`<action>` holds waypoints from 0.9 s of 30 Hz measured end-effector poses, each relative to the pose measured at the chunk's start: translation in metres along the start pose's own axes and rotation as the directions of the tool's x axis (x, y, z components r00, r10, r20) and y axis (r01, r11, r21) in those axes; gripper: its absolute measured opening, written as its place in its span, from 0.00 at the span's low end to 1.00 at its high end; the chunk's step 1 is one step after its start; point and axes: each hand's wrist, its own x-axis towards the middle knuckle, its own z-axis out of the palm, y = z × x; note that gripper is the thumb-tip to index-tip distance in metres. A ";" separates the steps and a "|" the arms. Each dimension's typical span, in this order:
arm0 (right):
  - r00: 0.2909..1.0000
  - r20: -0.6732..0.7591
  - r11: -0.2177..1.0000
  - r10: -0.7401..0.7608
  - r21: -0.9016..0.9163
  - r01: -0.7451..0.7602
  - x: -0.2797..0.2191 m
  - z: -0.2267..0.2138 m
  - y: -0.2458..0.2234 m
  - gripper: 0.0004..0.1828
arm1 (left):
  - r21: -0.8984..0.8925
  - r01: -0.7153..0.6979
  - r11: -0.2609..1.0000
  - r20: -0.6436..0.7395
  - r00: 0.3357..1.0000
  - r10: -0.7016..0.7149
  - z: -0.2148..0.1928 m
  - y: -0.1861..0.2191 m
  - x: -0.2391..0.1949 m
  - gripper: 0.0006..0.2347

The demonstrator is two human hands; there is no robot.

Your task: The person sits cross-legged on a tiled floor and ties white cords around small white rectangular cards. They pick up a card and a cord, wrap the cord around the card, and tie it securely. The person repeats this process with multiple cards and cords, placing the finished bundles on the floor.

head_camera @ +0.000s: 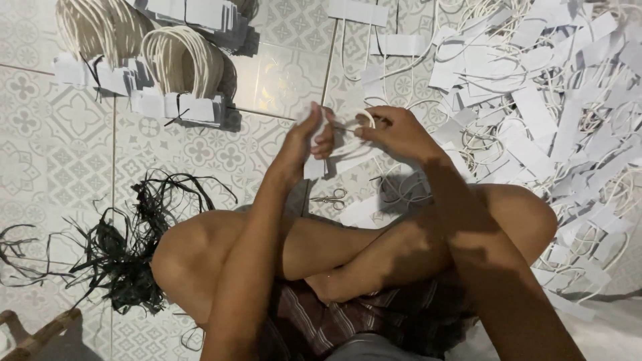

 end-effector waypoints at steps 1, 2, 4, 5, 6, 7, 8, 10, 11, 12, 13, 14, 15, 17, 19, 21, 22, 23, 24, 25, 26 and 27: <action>1.000 -0.005 1.000 -0.004 -0.002 0.004 0.005 -0.007 -0.001 0.25 | 0.002 -0.004 1.000 0.005 1.000 0.004 -0.007 0.003 0.005 0.18; 0.997 -0.005 0.995 -0.077 -0.057 0.077 0.008 -0.012 0.000 0.23 | -0.065 -0.135 0.989 -0.168 0.978 0.123 -0.013 0.004 0.007 0.18; 0.989 -0.002 0.983 -0.151 -0.110 0.150 0.016 -0.025 0.009 0.20 | -0.105 -0.274 0.956 -0.343 0.912 0.223 -0.027 0.002 0.010 0.18; 0.992 -0.022 0.943 -0.128 -0.312 0.115 0.022 -0.033 0.016 0.19 | -0.110 -0.332 0.937 -0.412 0.873 0.261 -0.033 0.001 0.012 0.19; 0.992 -0.051 0.864 -0.119 -0.498 0.078 0.031 -0.041 0.021 0.18 | -0.103 -0.393 0.914 -0.475 0.826 0.302 -0.041 0.003 0.015 0.20; 0.990 -0.054 0.865 -0.128 -0.495 0.085 0.036 -0.044 0.031 0.18 | -0.095 -0.398 0.912 -0.472 0.825 0.311 -0.038 0.004 0.015 0.20; 0.994 -0.066 0.824 -0.082 -0.566 0.030 0.040 -0.046 0.042 0.19 | -0.081 -0.395 0.915 -0.480 0.820 0.312 -0.036 0.004 0.014 0.20; 0.995 -0.091 0.774 -0.039 -0.633 -0.027 0.047 -0.042 0.056 0.21 | -0.066 -0.393 0.917 -0.479 0.819 0.317 -0.032 0.003 0.015 0.20; 0.990 -0.132 0.774 -0.047 -0.631 -0.047 0.048 -0.035 0.059 0.22 | -0.049 -0.382 0.923 -0.483 0.818 0.313 -0.031 0.003 0.015 0.21; 0.984 -0.169 0.776 -0.062 -0.628 -0.059 0.053 -0.027 0.061 0.23 | -0.027 -0.376 0.926 -0.489 0.813 0.316 -0.031 0.005 0.015 0.21; 0.982 -0.175 0.777 -0.072 -0.628 -0.055 0.059 -0.025 0.068 0.23 | -0.021 -0.384 0.923 -0.484 0.812 0.327 -0.030 0.004 0.015 0.21; 0.984 -0.164 0.774 -0.070 -0.631 -0.051 0.065 -0.022 0.076 0.16 | -0.022 -0.369 0.929 -0.490 0.814 0.311 -0.029 0.004 0.015 0.22; 0.986 -0.154 0.772 -0.067 -0.634 -0.047 0.071 -0.019 0.084 0.09 | -0.022 -0.353 0.935 -0.497 0.816 0.296 -0.028 0.005 0.015 0.22; 0.983 -0.183 0.774 0.003 -0.622 -0.118 0.070 -0.019 0.080 0.07 | -0.016 -0.346 0.938 -0.480 0.826 0.296 -0.027 0.003 0.015 0.22; 0.977 -0.205 0.769 0.056 -0.616 -0.173 0.061 -0.021 0.054 0.05 | -0.010 -0.355 0.935 -0.469 0.827 0.309 -0.026 0.002 0.015 0.23; 0.979 -0.160 0.805 0.124 -0.561 -0.194 0.035 -0.021 0.011 0.14 | 0.016 -0.319 0.948 -0.461 0.838 0.290 -0.025 -0.002 0.015 0.24; 0.979 -0.164 0.806 0.120 -0.560 -0.192 0.039 -0.019 0.017 0.14 | 0.019 -0.322 0.946 -0.458 0.839 0.295 -0.023 -0.001 0.014 0.24; 0.981 -0.157 0.808 0.115 -0.560 -0.184 0.043 -0.016 0.024 0.12 | 0.023 -0.311 0.950 -0.453 0.844 0.287 -0.021 -0.001 0.012 0.24; 0.983 -0.150 0.808 0.108 -0.562 -0.175 0.048 -0.014 0.030 0.11 | 0.026 -0.303 0.953 -0.449 0.848 0.282 -0.019 0.000 0.012 0.24; 0.983 -0.154 0.808 0.102 -0.564 -0.172 0.045 -0.015 0.025 0.11 | 0.027 -0.309 0.951 -0.446 0.848 0.288 -0.018 0.001 0.012 0.24; 0.984 -0.146 0.814 0.101 -0.557 -0.166 0.042 -0.015 0.021 0.08 | 0.028 -0.309 0.951 -0.444 0.849 0.288 -0.017 0.001 0.011 0.23; 0.985 -0.138 0.819 0.100 -0.551 -0.161 0.039 -0.015 0.017 0.09 | 0.028 -0.308 0.951 -0.442 0.850 0.288 -0.017 0.001 0.010 0.22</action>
